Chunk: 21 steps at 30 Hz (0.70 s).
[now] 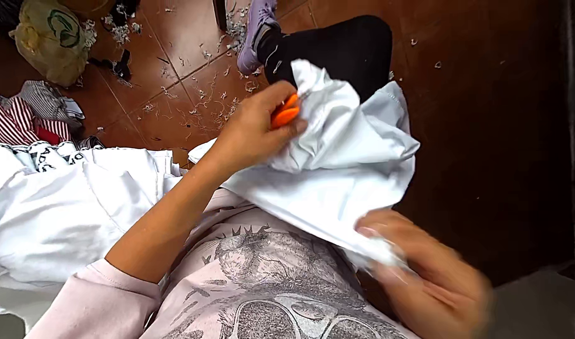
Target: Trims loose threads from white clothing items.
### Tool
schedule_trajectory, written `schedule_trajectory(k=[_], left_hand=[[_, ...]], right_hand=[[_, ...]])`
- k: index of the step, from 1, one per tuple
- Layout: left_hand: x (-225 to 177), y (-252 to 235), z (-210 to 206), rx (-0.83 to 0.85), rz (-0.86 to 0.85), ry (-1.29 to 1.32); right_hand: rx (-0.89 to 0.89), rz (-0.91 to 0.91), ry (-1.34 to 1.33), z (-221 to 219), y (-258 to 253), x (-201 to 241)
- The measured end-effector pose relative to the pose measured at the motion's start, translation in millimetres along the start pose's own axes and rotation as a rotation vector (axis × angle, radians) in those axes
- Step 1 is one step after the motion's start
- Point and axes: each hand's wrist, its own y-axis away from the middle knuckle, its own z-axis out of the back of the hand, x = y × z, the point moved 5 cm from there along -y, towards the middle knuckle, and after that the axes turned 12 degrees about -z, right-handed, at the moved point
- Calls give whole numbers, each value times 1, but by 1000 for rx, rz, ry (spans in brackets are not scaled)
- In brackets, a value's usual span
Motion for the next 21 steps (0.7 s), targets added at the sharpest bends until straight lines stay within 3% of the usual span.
schedule_trajectory(k=[3, 5, 6, 9, 11, 14, 16, 21], left_hand=[[-38, 12, -25, 208, 84, 367], [-56, 29, -48, 344, 103, 442], [-56, 35, -50, 326, 75, 321], [-33, 48, -17, -105, 0, -125], [-29, 61, 10, -337, -13, -10], [-59, 74, 11, -258, -94, 388], [-74, 77, 3, -196, -120, 428], [-67, 74, 10, -345, -202, 399]], right_hand=[[179, -8, -302, 21, -13, 58], [201, -85, -269, 17, -23, 62], [160, -114, -209, 9, -29, 53], [107, -160, -273, -21, -41, 19], [120, -190, -339, -33, -43, 13], [138, -185, -344, -45, -51, 14], [146, -159, -317, -50, -58, 18], [109, -125, -320, -57, -66, 21]])
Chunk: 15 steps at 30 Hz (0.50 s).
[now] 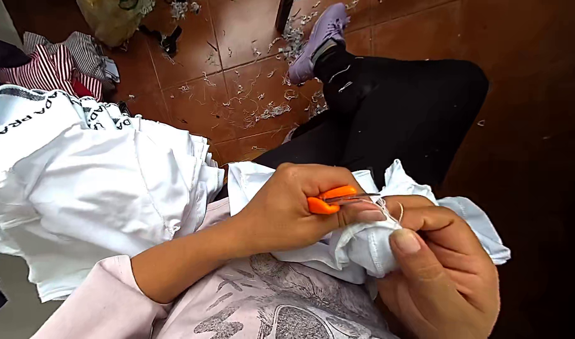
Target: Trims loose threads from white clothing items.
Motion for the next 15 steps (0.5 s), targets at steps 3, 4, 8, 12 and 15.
schedule_trajectory(k=[3, 4, 8, 12, 15], left_hand=[[2, -1, 8, -36, -57, -66], [3, -3, 11, -66, -61, -72], [4, -12, 17, -105, -71, -73], [3, -19, 17, -75, -117, -73], [-1, -21, 19, -47, -169, -158]], right_hand=[[25, -52, -34, -1, 0, -3], [36, -60, -34, -2, 0, -4], [91, -6, 23, -1, -3, 1], [241, -69, 141, 3, -9, 7], [273, -93, 178, 3, -13, 9]])
